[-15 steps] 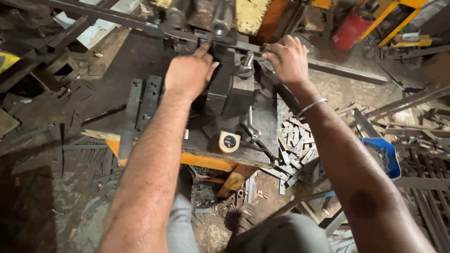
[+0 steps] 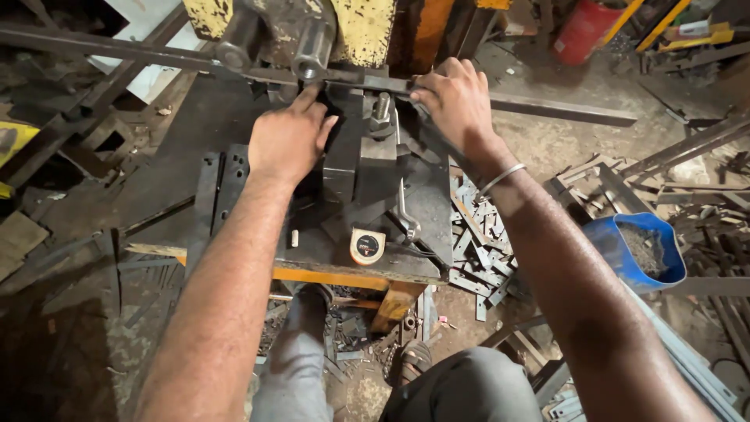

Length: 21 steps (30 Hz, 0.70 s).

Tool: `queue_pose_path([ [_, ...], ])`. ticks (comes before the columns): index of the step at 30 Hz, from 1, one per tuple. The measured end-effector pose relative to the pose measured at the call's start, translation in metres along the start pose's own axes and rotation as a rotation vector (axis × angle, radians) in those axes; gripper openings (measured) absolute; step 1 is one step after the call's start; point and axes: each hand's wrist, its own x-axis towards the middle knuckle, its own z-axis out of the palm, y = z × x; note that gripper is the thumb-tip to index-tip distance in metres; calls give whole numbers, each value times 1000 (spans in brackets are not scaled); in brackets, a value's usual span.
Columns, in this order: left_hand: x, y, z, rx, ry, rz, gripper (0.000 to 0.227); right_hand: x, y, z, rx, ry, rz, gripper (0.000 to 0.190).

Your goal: Using a manual punch press to create holes and shape metal strips in a workshop.

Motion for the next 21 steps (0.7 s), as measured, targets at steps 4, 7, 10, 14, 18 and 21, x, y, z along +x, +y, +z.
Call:
queue_pose_path([
  [4,-1,1,-6,-11,107,-16,32,3,-1,0,3,-24,-10,28],
  [7,-1,2,-5,-32,149,-27,32,1,-1,-3,14,-9,-13,27],
  [10,-7,3,-4,-46,144,-35,33,-2,-8,-6,-4,-41,7,27],
  [14,-2,2,-3,-54,146,-34,36,0,-4,-3,-24,-22,-8,29],
  [18,-2,-2,1,-24,136,-47,37,4,0,5,-29,-25,1,28],
  [21,-2,-1,3,-10,123,-29,38,2,2,6,-24,-19,21,29],
])
